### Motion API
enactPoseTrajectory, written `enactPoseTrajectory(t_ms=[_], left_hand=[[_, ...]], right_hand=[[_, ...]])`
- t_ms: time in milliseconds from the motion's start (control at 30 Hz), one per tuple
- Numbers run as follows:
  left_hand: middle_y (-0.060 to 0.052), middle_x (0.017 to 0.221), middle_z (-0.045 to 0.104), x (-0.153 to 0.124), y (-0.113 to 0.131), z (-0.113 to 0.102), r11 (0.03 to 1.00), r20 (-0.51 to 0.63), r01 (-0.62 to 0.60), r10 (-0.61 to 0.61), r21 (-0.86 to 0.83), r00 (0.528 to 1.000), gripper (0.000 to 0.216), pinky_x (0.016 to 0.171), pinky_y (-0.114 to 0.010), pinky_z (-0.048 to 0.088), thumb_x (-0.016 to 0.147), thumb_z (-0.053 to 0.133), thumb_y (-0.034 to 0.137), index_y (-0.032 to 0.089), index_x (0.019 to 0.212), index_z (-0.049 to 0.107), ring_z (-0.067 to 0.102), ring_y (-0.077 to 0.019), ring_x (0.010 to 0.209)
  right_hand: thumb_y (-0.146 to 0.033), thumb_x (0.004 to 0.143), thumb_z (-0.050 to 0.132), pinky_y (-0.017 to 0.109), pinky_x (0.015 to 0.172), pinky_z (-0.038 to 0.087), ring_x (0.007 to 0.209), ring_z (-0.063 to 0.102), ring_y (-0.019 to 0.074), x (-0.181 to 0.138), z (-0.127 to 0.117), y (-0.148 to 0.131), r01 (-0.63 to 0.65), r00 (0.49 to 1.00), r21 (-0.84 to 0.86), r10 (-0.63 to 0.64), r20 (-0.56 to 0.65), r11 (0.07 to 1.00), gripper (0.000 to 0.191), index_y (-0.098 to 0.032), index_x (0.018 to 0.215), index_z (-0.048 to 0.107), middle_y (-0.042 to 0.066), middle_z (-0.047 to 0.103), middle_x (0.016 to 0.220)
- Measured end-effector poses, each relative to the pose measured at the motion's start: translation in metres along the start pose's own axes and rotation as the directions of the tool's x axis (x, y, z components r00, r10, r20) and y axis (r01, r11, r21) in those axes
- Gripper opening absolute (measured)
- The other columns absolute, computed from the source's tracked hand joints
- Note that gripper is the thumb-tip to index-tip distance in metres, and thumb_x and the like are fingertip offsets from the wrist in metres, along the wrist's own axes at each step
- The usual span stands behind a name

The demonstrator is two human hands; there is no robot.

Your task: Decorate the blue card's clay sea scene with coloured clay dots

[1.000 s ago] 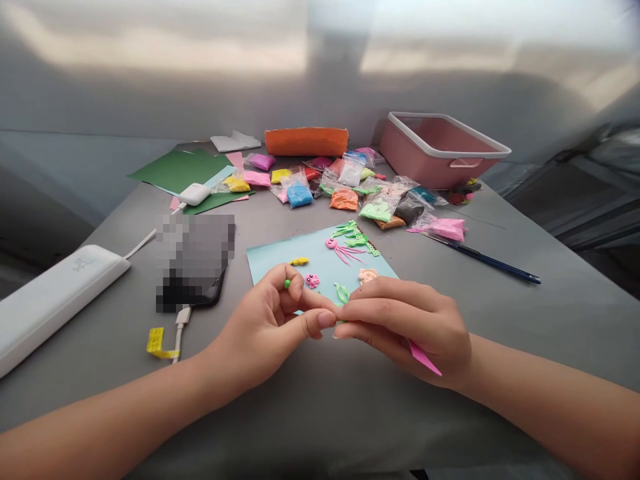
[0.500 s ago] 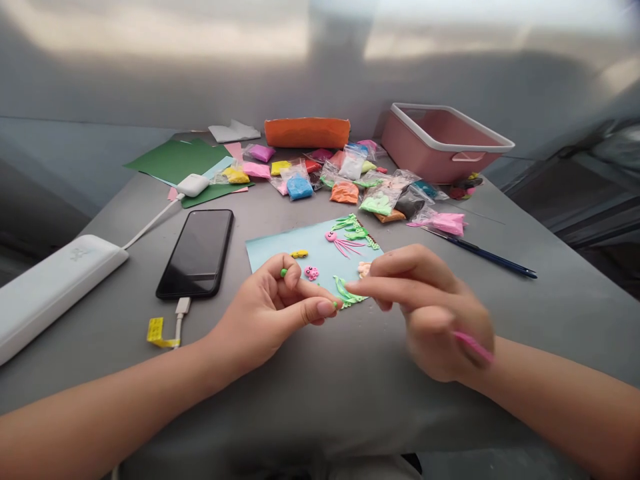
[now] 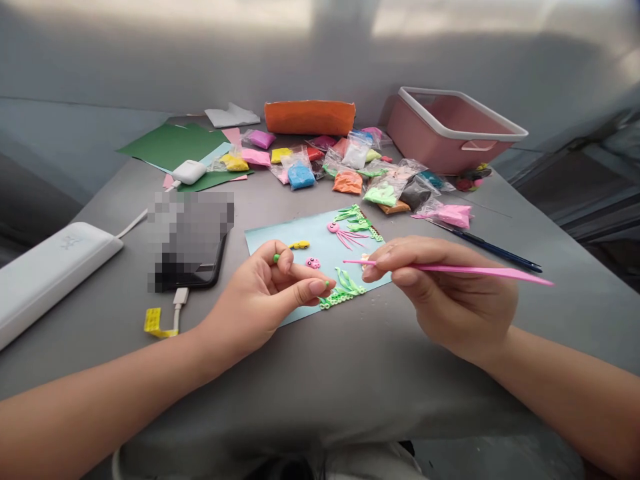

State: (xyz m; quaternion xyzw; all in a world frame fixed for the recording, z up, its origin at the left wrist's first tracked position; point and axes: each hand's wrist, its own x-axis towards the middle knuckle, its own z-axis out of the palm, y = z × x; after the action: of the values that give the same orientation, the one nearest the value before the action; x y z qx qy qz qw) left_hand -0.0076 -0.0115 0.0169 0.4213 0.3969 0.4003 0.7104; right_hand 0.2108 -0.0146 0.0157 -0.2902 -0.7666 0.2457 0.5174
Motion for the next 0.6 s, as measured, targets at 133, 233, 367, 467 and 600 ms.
enactPoseTrajectory(t_ms=[133,233,367,467,600], left_hand=[[0.003,0.076,0.081,0.0006,-0.0015,-0.0001,1.000,0.023,-0.003,0.003,0.001,1.000,0.045,0.071,-0.020,0.053,0.081,0.080,0.012,0.021,0.074,0.037,0.070,-0.0080,0.073],[0.002,0.079,0.082,0.0002,-0.0018,-0.0001,1.000,0.039,-0.002,0.003,-0.007,0.999,0.045,0.074,-0.021,0.055,0.082,0.079,0.010,0.021,0.074,0.036,0.072,-0.0086,0.075],[0.002,0.078,0.083,-0.0005,-0.0022,-0.0001,0.999,0.067,-0.005,0.008,-0.039,0.998,0.044,0.073,-0.019,0.055,0.083,0.077,0.006,0.020,0.073,0.036,0.070,-0.0055,0.071],[0.002,0.079,0.083,-0.0005,-0.0029,0.0002,0.999,0.074,-0.003,0.006,-0.036,0.997,0.043,0.072,-0.016,0.055,0.084,0.076,0.006,0.020,0.073,0.037,0.071,-0.0040,0.071],[0.002,0.082,0.083,0.0000,-0.0037,0.0003,1.000,0.073,-0.002,0.003,-0.016,0.997,0.043,0.076,-0.018,0.057,0.084,0.076,0.007,0.020,0.075,0.037,0.073,-0.0058,0.076]], right_hand=[[-0.019,0.103,0.049,0.034,0.073,0.059,0.079,0.069,0.0172,-0.0002,-0.0038,-0.0004,0.028,0.988,0.114,-0.045,0.145,0.993,0.019,-0.019,0.102,0.068,0.006,0.072,0.085],[-0.013,0.100,0.049,0.035,0.074,0.058,0.078,0.068,0.0170,0.0007,-0.0056,-0.0017,0.047,0.973,0.095,-0.067,0.221,0.994,0.018,-0.017,0.101,0.066,0.007,0.070,0.084],[-0.005,0.095,0.048,0.034,0.075,0.058,0.078,0.068,0.0169,0.0015,-0.0069,-0.0039,0.094,0.953,0.052,-0.105,0.283,0.994,0.021,-0.016,0.102,0.064,0.007,0.069,0.082],[-0.002,0.093,0.047,0.034,0.075,0.058,0.078,0.068,0.0166,0.0017,-0.0071,-0.0044,0.125,0.946,0.038,-0.130,0.297,0.991,0.022,-0.014,0.103,0.063,0.007,0.068,0.082],[-0.001,0.093,0.048,0.033,0.076,0.057,0.079,0.067,0.0159,0.0023,-0.0062,-0.0039,0.143,0.940,0.015,-0.140,0.311,0.990,0.022,-0.013,0.103,0.063,0.008,0.068,0.082]])
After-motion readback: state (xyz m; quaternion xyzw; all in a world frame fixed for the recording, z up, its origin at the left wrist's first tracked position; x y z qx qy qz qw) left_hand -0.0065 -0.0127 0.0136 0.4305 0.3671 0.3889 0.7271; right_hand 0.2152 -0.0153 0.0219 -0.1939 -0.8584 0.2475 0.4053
